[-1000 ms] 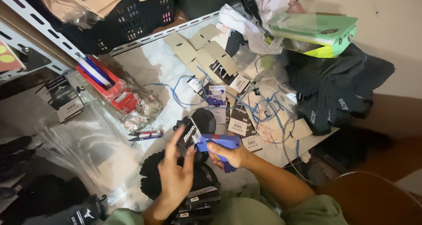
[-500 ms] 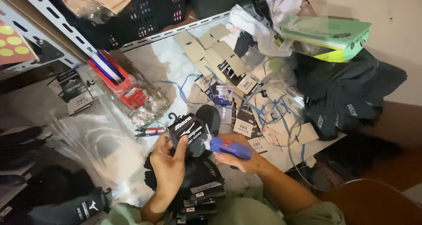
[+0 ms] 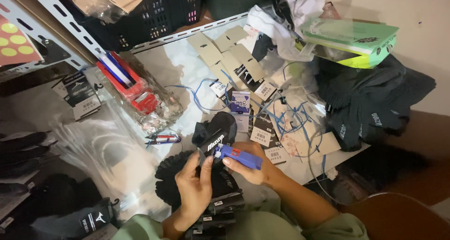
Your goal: The person uses a blue handheld device to attach tags to pairs of black socks. They pick up socks from a pile, position the tag, and use the device to secure it. The workspace is cluttered with tags, packaging, and other items.
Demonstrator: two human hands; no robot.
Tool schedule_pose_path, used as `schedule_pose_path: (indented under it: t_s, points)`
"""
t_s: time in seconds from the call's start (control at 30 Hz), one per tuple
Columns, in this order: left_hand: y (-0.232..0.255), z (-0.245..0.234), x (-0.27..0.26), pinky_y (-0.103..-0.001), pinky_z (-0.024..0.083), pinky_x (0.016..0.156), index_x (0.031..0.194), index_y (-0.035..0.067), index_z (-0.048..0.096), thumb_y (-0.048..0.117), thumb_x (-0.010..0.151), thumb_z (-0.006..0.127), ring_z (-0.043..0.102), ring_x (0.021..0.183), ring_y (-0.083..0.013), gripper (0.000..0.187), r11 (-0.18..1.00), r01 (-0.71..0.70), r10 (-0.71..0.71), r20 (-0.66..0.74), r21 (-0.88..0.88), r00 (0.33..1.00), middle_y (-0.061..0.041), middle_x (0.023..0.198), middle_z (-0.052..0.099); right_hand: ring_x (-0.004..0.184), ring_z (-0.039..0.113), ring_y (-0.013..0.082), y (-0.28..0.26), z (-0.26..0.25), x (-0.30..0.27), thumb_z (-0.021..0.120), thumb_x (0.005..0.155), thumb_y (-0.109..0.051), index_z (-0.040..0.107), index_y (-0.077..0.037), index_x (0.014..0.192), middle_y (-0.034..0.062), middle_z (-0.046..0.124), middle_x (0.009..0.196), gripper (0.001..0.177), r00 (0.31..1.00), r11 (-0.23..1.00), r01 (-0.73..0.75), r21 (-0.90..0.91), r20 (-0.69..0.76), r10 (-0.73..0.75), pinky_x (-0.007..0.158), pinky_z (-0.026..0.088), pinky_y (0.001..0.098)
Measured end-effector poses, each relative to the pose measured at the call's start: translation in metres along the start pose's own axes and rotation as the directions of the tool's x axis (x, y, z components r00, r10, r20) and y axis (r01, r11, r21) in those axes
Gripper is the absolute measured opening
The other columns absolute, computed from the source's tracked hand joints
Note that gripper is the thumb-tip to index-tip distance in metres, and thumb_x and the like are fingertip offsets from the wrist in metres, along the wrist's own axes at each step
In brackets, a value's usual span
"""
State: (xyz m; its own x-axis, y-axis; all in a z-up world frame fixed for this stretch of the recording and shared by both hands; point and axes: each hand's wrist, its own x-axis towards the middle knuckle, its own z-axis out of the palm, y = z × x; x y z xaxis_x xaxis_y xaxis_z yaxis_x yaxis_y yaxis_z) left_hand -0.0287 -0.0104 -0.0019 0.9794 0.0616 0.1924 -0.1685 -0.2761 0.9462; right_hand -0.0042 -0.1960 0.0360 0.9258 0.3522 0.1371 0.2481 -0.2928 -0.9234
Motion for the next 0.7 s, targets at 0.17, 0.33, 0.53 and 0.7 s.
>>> schedule_pose_path:
  t_s: [0.17, 0.33, 0.53, 0.7]
  points:
    - [0.021, -0.007, 0.006, -0.023, 0.05, 0.056, 0.15, 0.016, 0.042, 0.037, 0.097, 0.059, 0.068, 0.065, -0.0088, 0.06, 0.991, 0.123, -0.115, 0.146, -0.045, 0.983, -0.008, 0.102, 0.083, 0.053, 0.063, 0.0141, 0.007, -0.006, 0.0, 0.059, 0.1, -0.037, 0.06, -0.012, 0.073, 0.0022, 0.061, 0.06, 0.037, 0.991, 0.991, -0.121, 0.053, 0.066, 0.117, 0.052, 0.047, 0.027]
    - [0.025, -0.01, 0.025, -0.029, 0.057, 0.084, 0.125, 0.01, 0.069, 0.017, 0.094, 0.073, 0.071, 0.092, -0.0183, 0.032, 0.94, -0.334, 0.326, 0.111, 0.068, 0.939, -0.008, 0.117, 0.076, 0.056, 0.05, 0.0137, 0.011, -0.003, -0.002, 0.064, 0.096, -0.043, 0.061, -0.013, 0.08, -0.001, 0.053, 0.064, 0.034, 0.991, 0.99, -0.101, 0.099, 0.1, 0.091, 0.052, 0.04, 0.0284]
    - [0.01, -0.002, 0.016, -0.033, 0.057, 0.071, 0.128, 0.017, 0.069, 0.012, 0.1, 0.066, 0.07, 0.075, -0.023, 0.029, 0.896, -0.39, 0.386, 0.062, 0.211, 0.92, -0.012, 0.102, 0.073, 0.054, 0.061, 0.0136, 0.026, 0.004, -0.002, 0.051, 0.102, -0.046, 0.063, -0.01, 0.074, 0.0029, 0.064, 0.066, 0.048, 0.999, 0.986, 0.02, 0.165, 0.021, -0.024, 0.053, 0.046, 0.0257]
    - [0.006, 0.002, 0.012, -0.032, 0.055, 0.08, 0.135, 0.01, 0.065, 0.009, 0.102, 0.062, 0.065, 0.081, -0.0231, 0.034, 0.889, -0.407, 0.392, 0.11, 0.21, 0.913, -0.009, 0.113, 0.076, 0.044, 0.059, 0.0166, 0.091, 0.03, -0.027, 0.054, 0.096, -0.058, 0.064, -0.003, 0.074, 0.0086, 0.063, 0.062, 0.06, 0.935, 0.763, -0.335, 0.553, 0.095, 0.342, 0.045, 0.052, 0.0275]
